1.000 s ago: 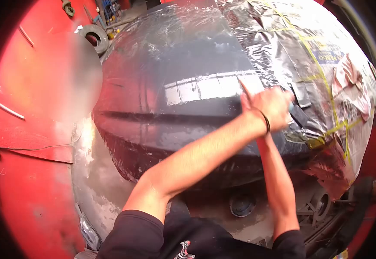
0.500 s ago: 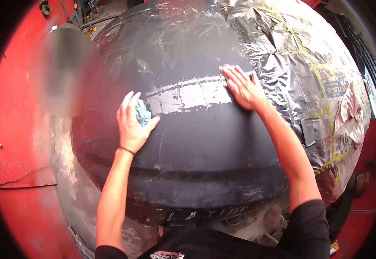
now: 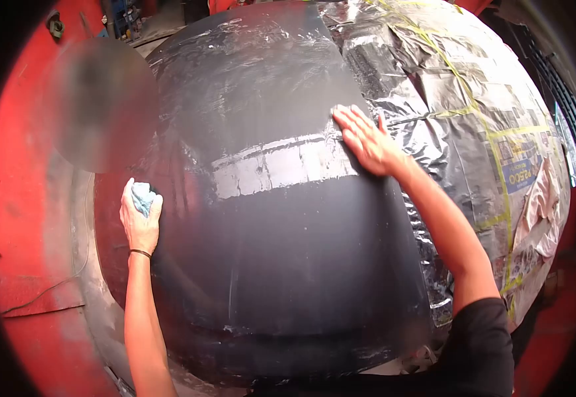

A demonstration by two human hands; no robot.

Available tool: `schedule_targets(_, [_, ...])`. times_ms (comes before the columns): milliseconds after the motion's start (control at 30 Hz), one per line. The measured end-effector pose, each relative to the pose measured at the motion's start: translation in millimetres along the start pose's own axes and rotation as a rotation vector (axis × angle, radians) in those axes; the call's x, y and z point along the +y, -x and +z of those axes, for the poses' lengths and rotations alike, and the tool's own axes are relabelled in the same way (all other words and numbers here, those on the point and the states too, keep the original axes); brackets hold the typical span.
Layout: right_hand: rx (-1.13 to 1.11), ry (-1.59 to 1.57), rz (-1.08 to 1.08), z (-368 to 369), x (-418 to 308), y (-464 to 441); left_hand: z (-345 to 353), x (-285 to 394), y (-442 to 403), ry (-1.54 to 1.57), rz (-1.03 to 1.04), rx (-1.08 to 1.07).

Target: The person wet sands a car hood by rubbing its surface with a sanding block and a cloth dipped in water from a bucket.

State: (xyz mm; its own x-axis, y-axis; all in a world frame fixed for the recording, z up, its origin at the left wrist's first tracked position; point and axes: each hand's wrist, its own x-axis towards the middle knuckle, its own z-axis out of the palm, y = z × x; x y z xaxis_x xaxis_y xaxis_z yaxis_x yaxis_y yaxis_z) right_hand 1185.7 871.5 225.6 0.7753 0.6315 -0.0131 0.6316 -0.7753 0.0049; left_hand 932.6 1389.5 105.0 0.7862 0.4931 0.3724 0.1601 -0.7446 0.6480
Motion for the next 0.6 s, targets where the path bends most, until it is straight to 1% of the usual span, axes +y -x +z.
schedule_targets(67, [0.081,0.035,0.017,5,27,-67,-2,5,5,0.027,-0.034,-0.012])
schedule_targets(100, [0.087,0.075,0.038,8,28,-88,-4,8,9,0.023,-0.049,-0.013])
schedule_targets(133, [0.073,0.046,0.043,13,29,-90,-5,11,8,0.024,-0.057,-0.015])
schedule_targets(167, [0.055,0.019,0.054,10,25,-82,-5,13,7,0.03,-0.063,-0.025])
schedule_targets(233, [0.052,0.015,-0.107,7,9,-37,-2,6,4,0.039,-0.044,-0.011])
schedule_targets(300, [-0.088,-0.021,-0.124,-10,-1,-6,2,2,5,0.035,-0.019,-0.004])
schedule_targets(333, [-0.081,0.014,-0.128,-12,7,-13,2,3,5,0.024,0.001,0.002])
schedule_targets(367, [-0.071,0.047,-0.133,-11,18,-29,0,4,6,0.011,0.022,0.01])
schedule_targets(400, [-0.04,0.083,-0.088,-4,34,-62,-1,5,5,0.03,0.001,-0.003])
schedule_targets(433, [0.017,0.047,-0.04,-4,47,-94,-1,7,5,0.048,-0.025,-0.014])
schedule_targets(467, [0.058,0.082,0.018,11,67,-134,-1,8,7,0.066,-0.053,-0.02])
schedule_targets(500, [0.068,0.051,0.073,16,72,-161,-1,9,8,0.041,-0.044,-0.016])
schedule_targets(567, [0.031,0.172,0.114,16,51,-171,-3,12,7,-0.004,-0.014,-0.016])
schedule_targets(600, [0.06,0.109,0.04,18,39,-155,-2,14,8,0.015,-0.022,-0.015])
